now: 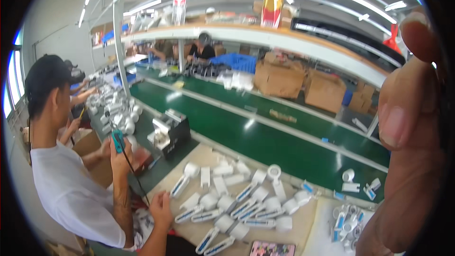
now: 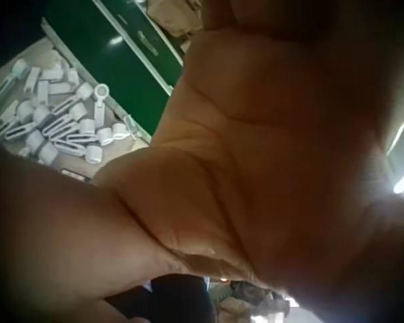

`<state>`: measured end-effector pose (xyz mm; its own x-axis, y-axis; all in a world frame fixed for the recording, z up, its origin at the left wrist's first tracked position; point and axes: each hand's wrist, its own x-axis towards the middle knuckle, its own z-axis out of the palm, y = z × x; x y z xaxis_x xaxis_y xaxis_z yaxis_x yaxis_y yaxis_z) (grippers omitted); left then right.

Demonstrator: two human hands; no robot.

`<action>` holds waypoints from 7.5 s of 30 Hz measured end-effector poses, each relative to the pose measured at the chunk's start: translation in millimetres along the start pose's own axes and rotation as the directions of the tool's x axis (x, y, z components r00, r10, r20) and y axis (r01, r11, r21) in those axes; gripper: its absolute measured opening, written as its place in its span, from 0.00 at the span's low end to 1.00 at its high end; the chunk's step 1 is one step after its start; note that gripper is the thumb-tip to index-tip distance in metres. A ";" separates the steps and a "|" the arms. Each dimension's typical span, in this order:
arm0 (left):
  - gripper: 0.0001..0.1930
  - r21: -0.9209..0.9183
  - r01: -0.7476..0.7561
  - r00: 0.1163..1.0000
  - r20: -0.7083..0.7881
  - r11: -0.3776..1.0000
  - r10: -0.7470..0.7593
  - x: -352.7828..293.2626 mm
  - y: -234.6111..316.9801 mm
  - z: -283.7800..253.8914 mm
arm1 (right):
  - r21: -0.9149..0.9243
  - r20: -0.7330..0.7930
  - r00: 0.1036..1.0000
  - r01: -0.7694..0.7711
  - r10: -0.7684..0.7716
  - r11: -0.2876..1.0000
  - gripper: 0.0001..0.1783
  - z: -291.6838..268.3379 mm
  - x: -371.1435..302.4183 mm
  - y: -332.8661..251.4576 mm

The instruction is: The person assembles handheld fans by attaching the fan head components to the handle casings and snapping the plastic housing covers into place by hand.

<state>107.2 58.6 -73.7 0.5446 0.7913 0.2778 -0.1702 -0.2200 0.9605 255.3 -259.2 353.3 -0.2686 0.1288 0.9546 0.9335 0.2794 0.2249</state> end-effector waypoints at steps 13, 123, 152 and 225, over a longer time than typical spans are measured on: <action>0.23 0.176 -0.108 0.991 0.099 0.978 0.092 70.9 -61.9 -10.8 | -0.243 -0.039 0.548 -0.816 0.835 0.524 0.19 -164.8 -131.1 -35.5; 0.15 0.160 0.656 0.154 0.928 0.738 -0.338 -167.0 230.1 135.7 | -0.209 0.632 -0.259 -0.964 0.731 -0.161 0.30 -73.7 -187.4 -131.0; 0.20 0.090 0.721 0.274 0.874 0.687 -0.402 -174.2 187.9 126.6 | -0.184 0.519 0.684 -0.496 0.512 0.849 0.71 -205.7 -70.8 -158.2; 0.24 -0.387 0.634 0.521 0.854 0.670 0.000 -164.5 203.3 142.2 | -0.046 0.012 0.121 -0.992 0.993 0.121 0.19 -31.7 -235.3 -235.5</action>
<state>99.8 -197.5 78.0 0.9846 -0.0751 0.1577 -0.0866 0.5746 0.8139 106.2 -385.5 82.0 0.8913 0.3041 0.3363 0.3904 -0.1376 -0.9103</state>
